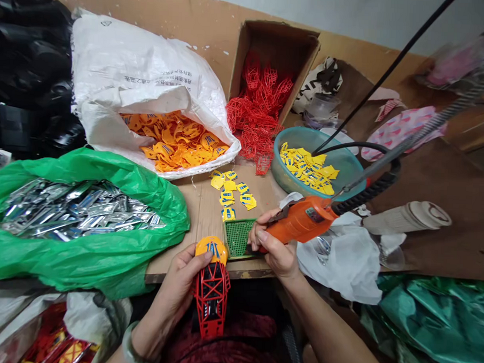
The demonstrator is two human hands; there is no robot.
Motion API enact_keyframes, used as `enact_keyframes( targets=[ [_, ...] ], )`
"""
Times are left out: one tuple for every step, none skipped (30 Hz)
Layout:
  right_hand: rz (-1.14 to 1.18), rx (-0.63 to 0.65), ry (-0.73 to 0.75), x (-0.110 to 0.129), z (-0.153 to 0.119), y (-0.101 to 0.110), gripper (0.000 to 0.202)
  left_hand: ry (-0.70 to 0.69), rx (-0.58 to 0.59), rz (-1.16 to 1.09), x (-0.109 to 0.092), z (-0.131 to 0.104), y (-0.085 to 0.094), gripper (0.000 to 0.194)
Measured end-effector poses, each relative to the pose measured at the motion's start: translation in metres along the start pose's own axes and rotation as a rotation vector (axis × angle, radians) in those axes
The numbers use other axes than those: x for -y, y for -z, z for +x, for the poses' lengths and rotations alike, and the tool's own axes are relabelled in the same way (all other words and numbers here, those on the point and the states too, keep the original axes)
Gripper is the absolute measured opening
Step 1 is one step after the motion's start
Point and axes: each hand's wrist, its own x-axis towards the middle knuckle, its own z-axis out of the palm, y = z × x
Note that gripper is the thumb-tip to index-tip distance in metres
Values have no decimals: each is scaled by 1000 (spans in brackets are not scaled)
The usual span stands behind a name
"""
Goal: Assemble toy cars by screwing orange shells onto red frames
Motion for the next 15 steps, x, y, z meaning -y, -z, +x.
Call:
enact_keyframes(
  targets=[
    [1,2,4,0,0,0,20,1,3,-1,0,0,0,38],
    [-2,3,5,-1,0,0,20,2,9,-3,0,0,-1,37],
    [-9,3,4,-2,-1,0,20,3,13,-7,-1,0,-1,36],
    [-18,2,1,-2,-1,1,20,5,17,-12,-1,-1,-1,35],
    [-30,2,-5,-3,-2,1,20,8,21,-15,-1,-1,-1,34],
    [-41,2,-11,-3,-2,1,21,12,23,-18,-1,-1,-1,34],
    [-49,6,-19,-3,-3,1,21,14,26,-21,-1,-1,-1,33],
    [-52,8,-25,-3,-2,1,21,16,28,-24,-1,-1,-1,33],
    [-48,8,-27,-1,-1,0,21,17,30,-27,-1,-1,-1,33],
    [-34,0,-23,2,1,-2,20,17,34,-30,-1,-2,0,34],
    [-10,-15,-8,7,4,-4,19,16,37,-35,-1,-2,0,35],
    [24,-32,12,13,8,-8,19,12,38,-41,-1,-2,1,36],
    [63,-48,35,20,13,-13,18,9,42,-47,-1,-2,1,37],
    [104,-60,60,27,18,-18,17,6,47,-50,-1,-3,1,38],
    [138,-65,77,35,24,-24,17,3,54,-51,-1,-3,1,39]
  ],
)
